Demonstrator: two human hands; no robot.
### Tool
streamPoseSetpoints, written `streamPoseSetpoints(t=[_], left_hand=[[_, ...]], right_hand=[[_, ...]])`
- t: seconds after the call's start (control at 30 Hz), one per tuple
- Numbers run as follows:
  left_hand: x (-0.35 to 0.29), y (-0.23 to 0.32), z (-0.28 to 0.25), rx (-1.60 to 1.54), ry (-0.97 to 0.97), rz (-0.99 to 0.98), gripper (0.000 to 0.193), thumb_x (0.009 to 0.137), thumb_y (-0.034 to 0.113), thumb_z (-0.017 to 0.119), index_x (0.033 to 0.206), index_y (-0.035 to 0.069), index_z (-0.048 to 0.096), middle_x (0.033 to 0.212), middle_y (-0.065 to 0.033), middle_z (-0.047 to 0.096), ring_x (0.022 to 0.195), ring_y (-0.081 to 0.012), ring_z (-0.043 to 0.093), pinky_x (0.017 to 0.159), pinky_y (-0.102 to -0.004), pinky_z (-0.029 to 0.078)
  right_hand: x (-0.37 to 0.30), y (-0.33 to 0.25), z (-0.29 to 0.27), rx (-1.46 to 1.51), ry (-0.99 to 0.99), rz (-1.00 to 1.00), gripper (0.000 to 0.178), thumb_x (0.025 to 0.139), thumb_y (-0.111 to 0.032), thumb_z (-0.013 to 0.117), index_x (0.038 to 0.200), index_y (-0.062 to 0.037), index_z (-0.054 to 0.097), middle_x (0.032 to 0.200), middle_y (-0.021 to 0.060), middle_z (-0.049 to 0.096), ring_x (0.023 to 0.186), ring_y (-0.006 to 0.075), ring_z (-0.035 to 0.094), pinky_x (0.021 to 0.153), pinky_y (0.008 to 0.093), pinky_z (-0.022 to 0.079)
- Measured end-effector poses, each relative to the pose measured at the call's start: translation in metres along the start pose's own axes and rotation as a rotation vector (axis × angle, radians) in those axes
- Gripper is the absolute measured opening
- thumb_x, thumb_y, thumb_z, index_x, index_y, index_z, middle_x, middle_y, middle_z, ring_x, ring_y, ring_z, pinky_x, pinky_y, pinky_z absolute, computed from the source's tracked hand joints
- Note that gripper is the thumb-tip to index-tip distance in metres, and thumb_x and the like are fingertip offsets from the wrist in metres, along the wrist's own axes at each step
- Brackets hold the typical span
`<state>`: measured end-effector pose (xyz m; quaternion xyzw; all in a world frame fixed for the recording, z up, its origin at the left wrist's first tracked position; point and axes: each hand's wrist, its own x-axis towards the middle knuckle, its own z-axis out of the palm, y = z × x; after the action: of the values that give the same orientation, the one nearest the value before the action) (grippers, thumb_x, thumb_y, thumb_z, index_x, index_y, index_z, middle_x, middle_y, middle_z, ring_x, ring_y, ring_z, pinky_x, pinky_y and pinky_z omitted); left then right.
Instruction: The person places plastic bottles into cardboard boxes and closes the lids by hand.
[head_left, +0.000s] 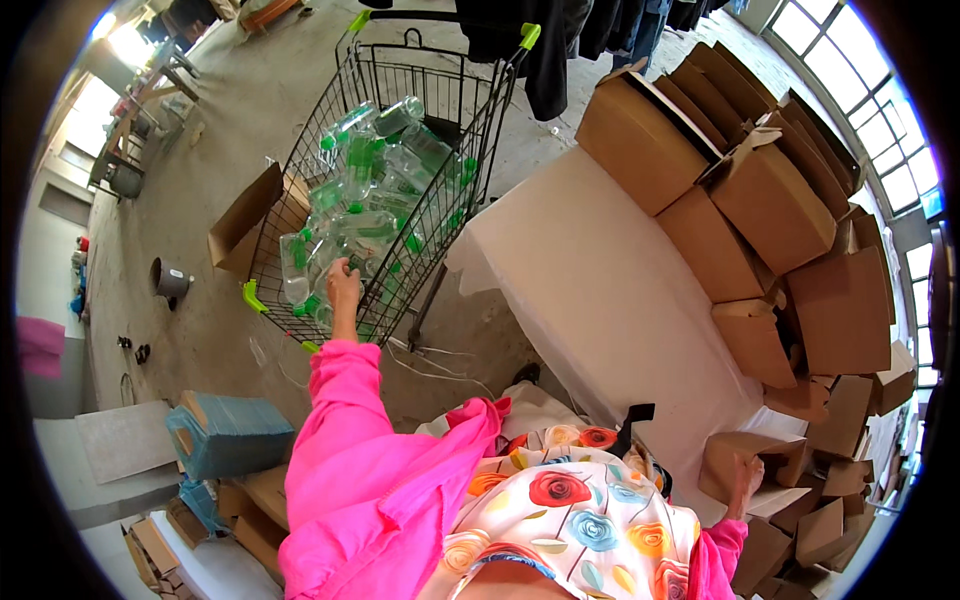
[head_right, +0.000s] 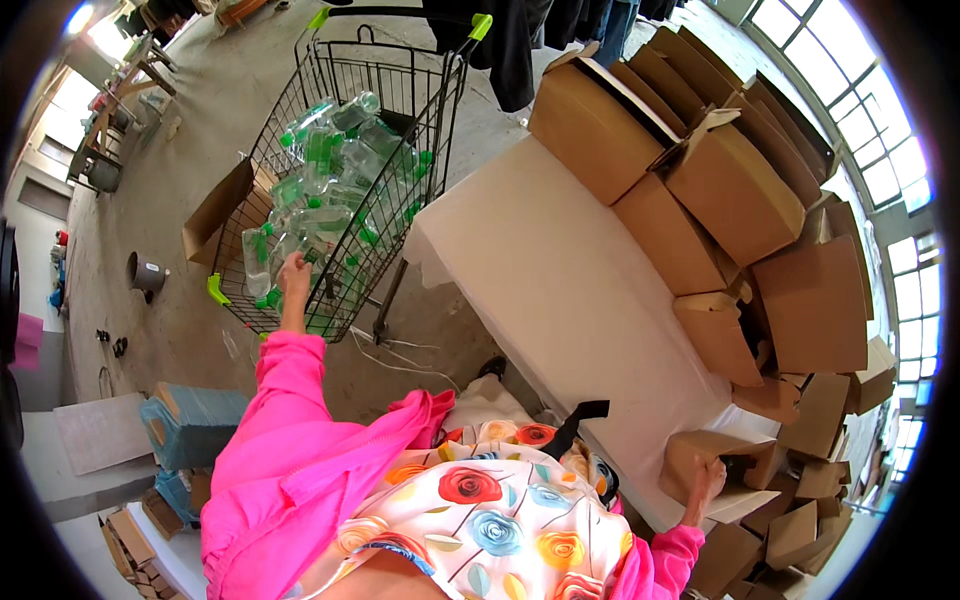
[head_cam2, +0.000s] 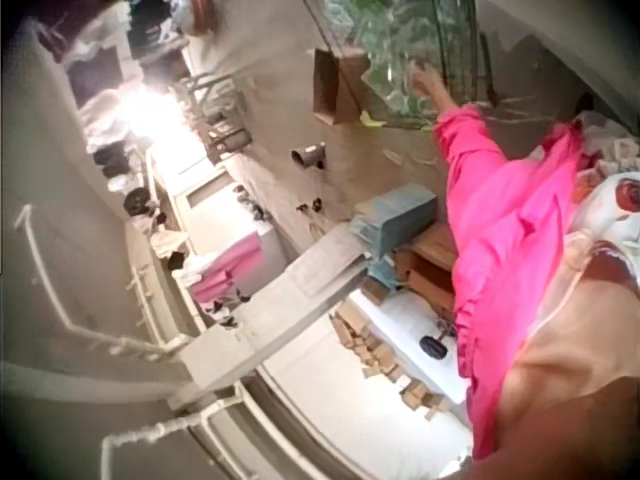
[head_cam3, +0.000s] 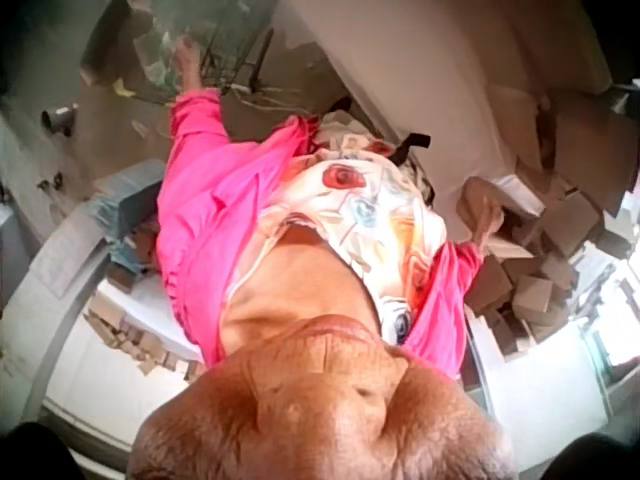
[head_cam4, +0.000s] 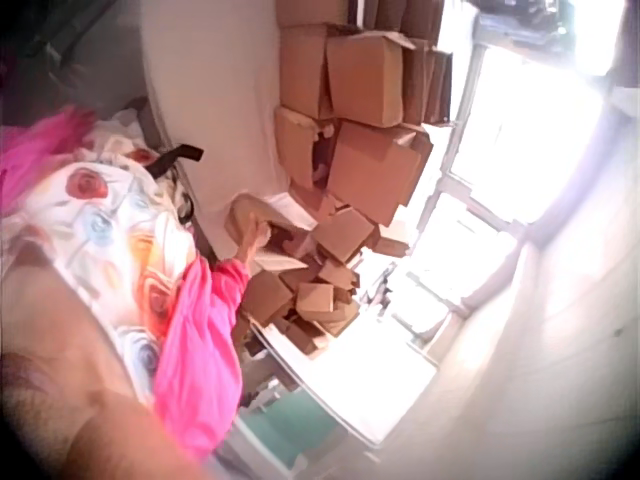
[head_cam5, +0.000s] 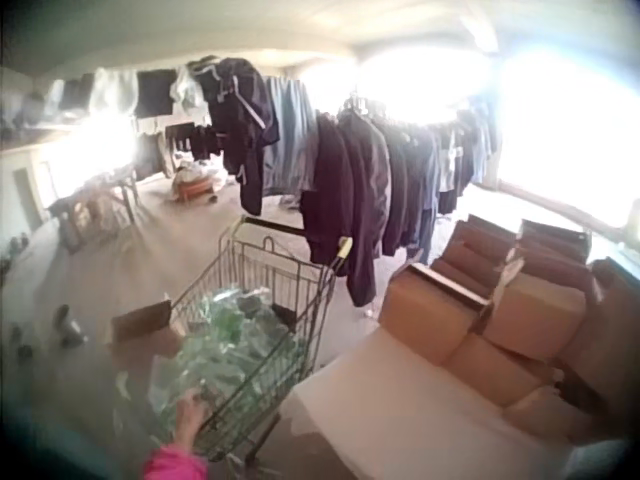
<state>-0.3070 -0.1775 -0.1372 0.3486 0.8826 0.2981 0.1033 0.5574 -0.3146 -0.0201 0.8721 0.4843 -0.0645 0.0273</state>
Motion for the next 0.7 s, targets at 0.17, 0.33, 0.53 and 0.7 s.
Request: streamPoseSetpoints(t=[0.17, 0.33, 0.53, 0.7], left_hand=[[0.045, 0.012, 0.044, 0.005, -0.447, -0.221, 0.034, 0.08, 0.018, 0.061, 0.11, 0.004, 0.054, 0.091, -0.0087, 0.063, 0.081, -0.0197, 0.06, 0.071, -0.0314, 0.047], [0.08, 0.049, 0.087, -0.43, -0.848, -0.401, 0.048, 0.081, 0.035, 0.064, 0.115, 0.006, 0.048, 0.088, -0.0054, 0.063, 0.076, -0.0144, 0.057, 0.071, -0.0296, 0.043], [0.108, -0.004, 0.133, -0.477, -1.092, -0.237, 0.075, 0.088, 0.064, 0.03, 0.105, 0.0, 0.065, 0.094, -0.0076, 0.066, 0.079, -0.0188, 0.053, 0.079, -0.0333, 0.041], [0.095, 0.023, 0.119, -0.654, -0.993, -0.446, 0.06, 0.089, 0.054, 0.041, 0.108, 0.001, 0.061, 0.081, -0.0065, 0.064, 0.064, -0.0135, 0.054, 0.061, -0.0291, 0.043]], right_hand=[[-0.003, -0.063, 0.003, 0.063, 0.142, -0.033, 0.04, 0.071, -0.029, 0.069, 0.094, 0.0037, 0.063, 0.088, 0.0207, 0.063, 0.085, 0.0363, 0.06, 0.077, 0.043, 0.047], [-0.013, -0.123, -0.01, 0.361, 0.033, -0.031, 0.036, 0.071, -0.024, 0.069, 0.093, 0.0041, 0.062, 0.084, 0.0181, 0.065, 0.08, 0.0305, 0.061, 0.073, 0.0385, 0.047], [-0.002, -0.115, 0.017, 0.348, 0.033, -0.094, 0.03, 0.071, -0.018, 0.069, 0.092, 0.0021, 0.063, 0.081, 0.0104, 0.066, 0.075, 0.0171, 0.062, 0.068, 0.0315, 0.048], [-0.011, -0.139, -0.004, 0.329, 0.0, -0.069, 0.035, 0.07, -0.024, 0.069, 0.091, 0.003, 0.062, 0.083, 0.0184, 0.064, 0.078, 0.0288, 0.063, 0.069, 0.0363, 0.048]])
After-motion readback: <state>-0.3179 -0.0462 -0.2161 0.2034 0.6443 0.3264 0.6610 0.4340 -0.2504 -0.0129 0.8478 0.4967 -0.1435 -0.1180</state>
